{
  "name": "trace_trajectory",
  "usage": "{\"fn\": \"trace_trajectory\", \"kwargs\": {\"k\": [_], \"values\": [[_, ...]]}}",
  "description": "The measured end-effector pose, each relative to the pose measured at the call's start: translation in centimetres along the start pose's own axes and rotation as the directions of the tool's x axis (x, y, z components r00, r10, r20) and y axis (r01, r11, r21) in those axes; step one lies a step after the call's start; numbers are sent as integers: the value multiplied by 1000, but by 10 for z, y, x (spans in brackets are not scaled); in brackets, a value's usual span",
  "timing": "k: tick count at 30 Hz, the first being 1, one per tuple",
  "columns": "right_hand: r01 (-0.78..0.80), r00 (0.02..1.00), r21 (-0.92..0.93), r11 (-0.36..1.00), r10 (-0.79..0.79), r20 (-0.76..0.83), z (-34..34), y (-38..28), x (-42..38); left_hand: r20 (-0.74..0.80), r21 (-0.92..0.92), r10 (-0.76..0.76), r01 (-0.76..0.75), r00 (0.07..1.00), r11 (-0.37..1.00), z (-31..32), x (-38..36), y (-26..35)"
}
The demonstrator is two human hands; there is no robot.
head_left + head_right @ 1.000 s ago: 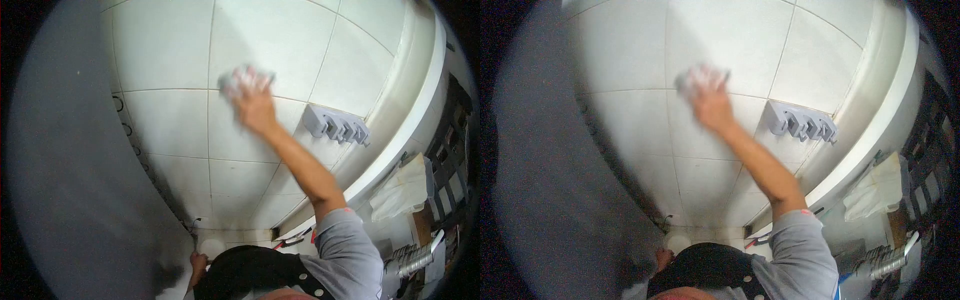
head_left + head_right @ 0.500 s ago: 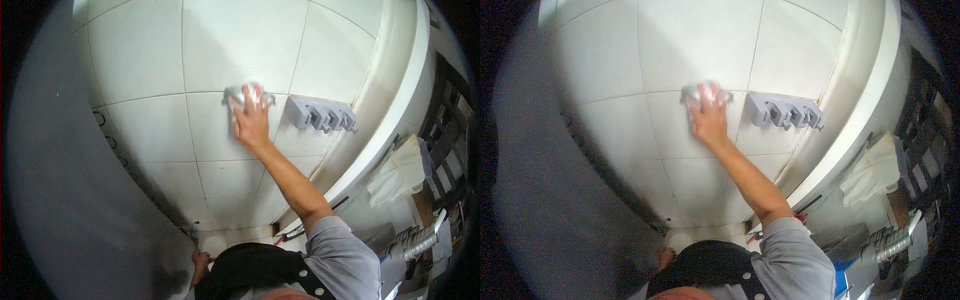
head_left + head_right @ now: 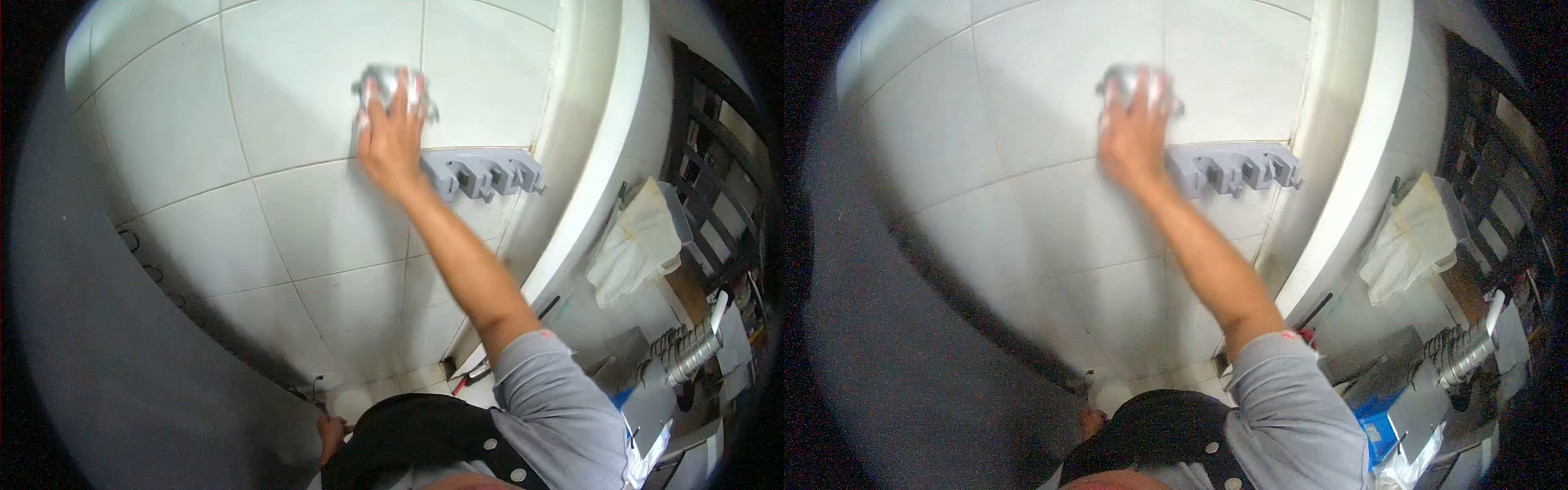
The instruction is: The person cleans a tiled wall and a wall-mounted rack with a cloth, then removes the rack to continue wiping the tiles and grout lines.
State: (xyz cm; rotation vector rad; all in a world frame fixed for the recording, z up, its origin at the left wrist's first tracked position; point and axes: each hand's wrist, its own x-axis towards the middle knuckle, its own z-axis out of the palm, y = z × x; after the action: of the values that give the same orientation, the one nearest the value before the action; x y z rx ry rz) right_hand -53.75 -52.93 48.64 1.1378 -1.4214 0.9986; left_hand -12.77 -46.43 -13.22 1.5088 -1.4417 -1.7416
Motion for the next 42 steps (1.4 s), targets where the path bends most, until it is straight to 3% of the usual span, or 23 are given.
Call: {"fn": "trace_trajectory", "kwargs": {"k": [5,6,9,10,12,13,15,16,19,20,21,23,27,29,30,31,32,33,35,36,38,39,42], "values": [[219,924,-221,950,-275,-266,-45,136,139,-192,17,-162,168,968,986,17,-41,61],[-51,943,-227,973,-28,-331,-44,174,149,-254,39,-110,124,961,991,22,-51,69],[-390,817,-163,906,259,-515,-40,218,161,-281,33,-119,133,952,991,34,-52,68],[-394,866,-158,905,308,-395,-39,188,160,-265,26,-143,156,953,987,36,-50,68],[-171,939,-225,959,89,-333,-14,117,148,-232,29,-175,186,957,982,33,-33,65],[62,915,-311,948,-178,-361,-3,100,139,-203,-42,-185,180,961,983,32,-21,52],[265,926,-172,949,-300,-231,-19,72,115,-131,-267,-197,156,972,951,32,7,5],[243,933,-181,953,-281,-227,-25,89,115,-92,-408,-195,141,977,902,29,14,-13],[153,914,-337,929,-263,-309,-58,193,133,-134,-373,-305,238,943,897,41,-15,49],[-99,961,-97,990,70,-267,-63,243,132,-124,-312,-279,230,952,922,39,-10,42],[-156,889,-303,940,-1,-459,-75,252,141,-108,-255,-253,219,961,942,39,6,20],[-347,919,-202,916,288,-270,-58,248,145,-68,-185,-246,230,967,955,43,11,2],[289,937,-160,944,-313,-154,-11,107,91,3,-153,-265,263,964,953,52,25,12],[362,921,-156,919,-378,-93,-34,122,72,75,284,-114,88,991,955,53,19,32],[396,911,-149,906,-408,-60,-46,137,62,189,643,7,-129,982,755,48,-5,69],[128,982,-41,991,-133,-134,-40,179,57,258,777,68,-248,964,578,46,-11,78],[-115,993,27,993,114,29,-66,207,66,325,863,128,-349,937,365,44,-18,86],[-200,978,3,980,200,-59,-73,216,72,312,873,182,-357,933,333,45,-16,72],[-299,934,-171,939,251,-255,-69,243,73,229,697,152,-271,961,663,52,-5,32],[-149,973,-284,947,90,-210,-61,223,63,187,402,51,-124,981,907,52,11,17],[145,980,-295,944,-177,-85,-60,142,34,246,219,118,-174,962,960,49,45,-6],[276,958,-192,942,-286,-26,-72,110,25,334,369,267,-386,904,845,45,48,-5],[-94,960,-12,996,94,263,-90,170,10,329,480,296,-429,896,765,34,40,-7]]}}
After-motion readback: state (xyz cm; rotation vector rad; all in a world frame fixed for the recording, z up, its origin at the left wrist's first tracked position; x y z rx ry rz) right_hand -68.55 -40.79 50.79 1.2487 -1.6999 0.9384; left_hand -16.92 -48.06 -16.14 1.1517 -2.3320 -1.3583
